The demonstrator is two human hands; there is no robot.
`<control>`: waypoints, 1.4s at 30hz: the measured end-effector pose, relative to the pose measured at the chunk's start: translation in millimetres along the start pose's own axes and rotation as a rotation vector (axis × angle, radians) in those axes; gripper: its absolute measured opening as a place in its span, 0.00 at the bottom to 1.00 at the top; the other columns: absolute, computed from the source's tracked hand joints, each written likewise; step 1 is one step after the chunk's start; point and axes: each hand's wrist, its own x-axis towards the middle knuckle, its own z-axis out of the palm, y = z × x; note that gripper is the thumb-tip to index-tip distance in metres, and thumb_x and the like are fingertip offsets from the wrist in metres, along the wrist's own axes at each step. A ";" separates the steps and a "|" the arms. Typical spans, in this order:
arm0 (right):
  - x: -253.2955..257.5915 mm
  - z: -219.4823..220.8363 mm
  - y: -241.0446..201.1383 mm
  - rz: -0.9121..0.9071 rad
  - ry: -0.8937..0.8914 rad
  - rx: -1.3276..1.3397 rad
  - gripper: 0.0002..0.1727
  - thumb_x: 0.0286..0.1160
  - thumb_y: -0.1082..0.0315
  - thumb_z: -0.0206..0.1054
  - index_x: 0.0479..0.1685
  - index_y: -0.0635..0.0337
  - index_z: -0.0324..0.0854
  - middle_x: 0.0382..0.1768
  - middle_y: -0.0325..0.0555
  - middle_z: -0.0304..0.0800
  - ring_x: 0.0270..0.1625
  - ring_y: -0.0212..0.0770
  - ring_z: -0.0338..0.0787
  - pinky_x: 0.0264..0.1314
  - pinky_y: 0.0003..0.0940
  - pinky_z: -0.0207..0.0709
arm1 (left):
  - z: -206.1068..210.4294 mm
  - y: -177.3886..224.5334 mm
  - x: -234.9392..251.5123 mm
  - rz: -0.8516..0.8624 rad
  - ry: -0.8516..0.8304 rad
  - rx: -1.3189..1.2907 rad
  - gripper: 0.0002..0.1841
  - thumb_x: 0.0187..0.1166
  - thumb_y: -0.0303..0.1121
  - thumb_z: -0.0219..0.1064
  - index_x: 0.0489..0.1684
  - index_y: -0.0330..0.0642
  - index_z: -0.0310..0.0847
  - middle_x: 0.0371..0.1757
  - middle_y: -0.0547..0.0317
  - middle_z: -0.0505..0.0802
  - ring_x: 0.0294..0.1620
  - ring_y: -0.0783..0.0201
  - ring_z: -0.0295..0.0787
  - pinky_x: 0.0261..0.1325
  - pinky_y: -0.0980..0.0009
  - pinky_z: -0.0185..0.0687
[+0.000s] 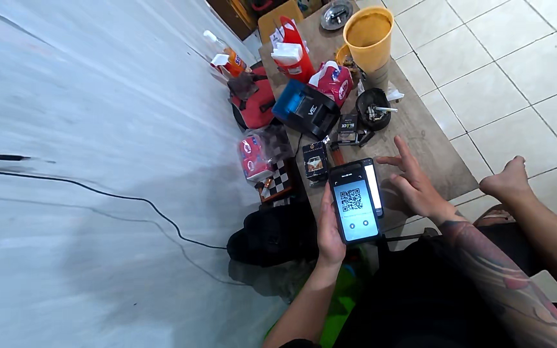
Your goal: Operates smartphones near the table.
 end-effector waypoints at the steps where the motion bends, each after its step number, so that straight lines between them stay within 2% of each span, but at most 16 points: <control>1: 0.0 0.2 0.0 0.005 -0.002 0.003 0.40 0.81 0.81 0.47 0.95 0.67 0.38 0.85 0.55 0.72 0.80 0.58 0.75 0.79 0.44 0.67 | 0.1 0.3 0.1 -0.001 0.004 0.003 0.35 0.91 0.58 0.33 0.97 0.56 0.43 0.85 0.45 0.73 0.82 0.47 0.73 0.81 0.44 0.72; 8: 0.5 0.4 -0.5 0.022 -0.022 0.046 0.40 0.83 0.80 0.54 0.96 0.64 0.41 0.85 0.52 0.72 0.72 0.54 0.82 0.65 0.38 0.80 | -0.8 -0.2 -0.2 0.009 0.014 0.038 0.35 0.91 0.58 0.32 0.97 0.56 0.44 0.88 0.49 0.70 0.85 0.50 0.69 0.84 0.46 0.69; 11: 1.4 0.0 -3.3 0.042 -0.028 0.060 0.41 0.81 0.81 0.56 0.95 0.64 0.43 0.84 0.52 0.72 0.71 0.54 0.81 0.65 0.38 0.79 | -1.2 -0.4 0.2 0.003 0.009 0.029 0.36 0.90 0.59 0.33 0.97 0.56 0.43 0.88 0.49 0.69 0.86 0.50 0.68 0.84 0.46 0.68; 13: 7.4 9.3 23.8 -0.051 -0.017 0.053 0.43 0.79 0.79 0.60 0.96 0.63 0.43 0.84 0.52 0.74 0.74 0.55 0.79 0.68 0.41 0.78 | -1.7 0.2 -0.2 0.000 0.024 0.044 0.36 0.90 0.60 0.34 0.97 0.56 0.43 0.90 0.51 0.67 0.87 0.51 0.65 0.86 0.46 0.65; 14: 16.8 22.8 60.6 -0.167 0.007 0.036 0.47 0.77 0.74 0.64 0.97 0.58 0.43 0.83 0.48 0.75 0.76 0.53 0.78 0.71 0.43 0.77 | -2.0 0.9 -0.1 0.003 0.027 0.047 0.36 0.90 0.60 0.34 0.97 0.56 0.43 0.90 0.52 0.67 0.88 0.51 0.65 0.86 0.46 0.65; 15: 30.7 38.9 103.6 -0.280 0.034 0.006 0.52 0.72 0.66 0.69 0.98 0.47 0.40 0.83 0.36 0.75 0.79 0.48 0.75 0.75 0.45 0.76 | -2.5 1.9 0.3 0.013 0.031 0.047 0.36 0.90 0.59 0.33 0.97 0.56 0.43 0.89 0.51 0.68 0.87 0.50 0.66 0.85 0.45 0.65; 17: 45.6 51.6 139.0 -0.343 -0.014 -0.043 0.63 0.61 0.62 0.75 0.98 0.32 0.33 0.86 0.22 0.69 0.84 0.43 0.69 0.80 0.54 0.71 | -3.9 5.4 2.1 0.039 0.032 0.040 0.35 0.91 0.57 0.32 0.97 0.56 0.43 0.89 0.52 0.68 0.87 0.51 0.66 0.85 0.44 0.65; 20: 49.9 53.0 140.1 -0.388 -0.107 -0.185 0.74 0.48 0.65 0.83 0.98 0.36 0.29 0.90 0.21 0.61 0.88 0.43 0.63 0.86 0.61 0.58 | -6.3 12.4 7.4 0.077 0.060 0.056 0.34 0.91 0.57 0.32 0.97 0.57 0.44 0.90 0.55 0.67 0.88 0.52 0.64 0.86 0.44 0.64; 22: 49.9 55.6 138.5 -0.423 -0.116 -0.305 0.76 0.45 0.63 0.87 0.99 0.41 0.30 0.91 0.23 0.60 0.89 0.44 0.61 0.89 0.62 0.53 | -8.7 17.4 10.7 0.098 0.086 0.079 0.33 0.91 0.55 0.30 0.97 0.58 0.45 0.90 0.57 0.67 0.89 0.53 0.63 0.86 0.44 0.63; 28: 52.5 64.5 140.5 -0.394 -0.034 -0.413 0.77 0.50 0.44 0.88 0.99 0.44 0.28 0.93 0.28 0.56 0.90 0.48 0.60 0.89 0.59 0.53 | -10.1 24.4 19.5 0.098 0.098 0.064 0.33 0.91 0.54 0.29 0.97 0.59 0.44 0.90 0.60 0.67 0.89 0.56 0.63 0.86 0.46 0.64; 32: 51.5 67.3 143.2 -0.400 0.000 -0.431 0.75 0.53 0.41 0.86 0.99 0.43 0.28 0.94 0.28 0.54 0.91 0.45 0.58 0.91 0.55 0.52 | -6.9 27.0 24.7 0.122 0.078 0.060 0.33 0.91 0.54 0.30 0.97 0.58 0.42 0.91 0.59 0.65 0.89 0.55 0.61 0.86 0.46 0.63; 34: 51.4 66.5 145.4 -0.431 0.009 -0.382 0.73 0.55 0.44 0.85 0.99 0.42 0.29 0.93 0.26 0.55 0.91 0.44 0.58 0.92 0.56 0.51 | -3.1 30.4 27.1 0.102 0.086 0.070 0.33 0.91 0.54 0.30 0.97 0.59 0.42 0.91 0.60 0.66 0.89 0.56 0.63 0.85 0.46 0.64; 36: 48.7 62.1 141.4 -0.419 0.024 -0.285 0.68 0.58 0.54 0.83 0.99 0.42 0.33 0.91 0.26 0.60 0.89 0.44 0.61 0.90 0.57 0.55 | 4.3 32.2 30.5 0.070 0.090 0.054 0.32 0.91 0.53 0.30 0.96 0.62 0.44 0.90 0.61 0.67 0.89 0.56 0.62 0.86 0.45 0.63; 37: 45.6 56.1 131.9 -0.378 0.032 -0.238 0.65 0.59 0.62 0.80 0.99 0.45 0.36 0.90 0.30 0.64 0.87 0.45 0.66 0.87 0.56 0.61 | 10.8 31.5 32.8 0.051 0.096 0.020 0.31 0.91 0.51 0.31 0.96 0.63 0.46 0.90 0.62 0.68 0.89 0.56 0.63 0.85 0.44 0.63; 39: 33.6 32.1 86.1 -0.150 0.005 -0.106 0.54 0.71 0.77 0.71 0.97 0.57 0.38 0.89 0.44 0.66 0.86 0.50 0.70 0.84 0.52 0.69 | 29.7 26.7 38.1 0.006 0.106 -0.090 0.30 0.92 0.50 0.32 0.95 0.66 0.50 0.88 0.62 0.70 0.87 0.56 0.66 0.83 0.43 0.67; 42: 26.3 16.8 82.3 -0.036 0.233 0.168 0.42 0.79 0.80 0.55 0.95 0.61 0.43 0.84 0.50 0.72 0.77 0.45 0.80 0.75 0.41 0.77 | 64.4 16.7 46.7 -0.109 0.050 -0.248 0.29 0.91 0.53 0.32 0.94 0.72 0.50 0.86 0.62 0.73 0.83 0.56 0.71 0.77 0.43 0.73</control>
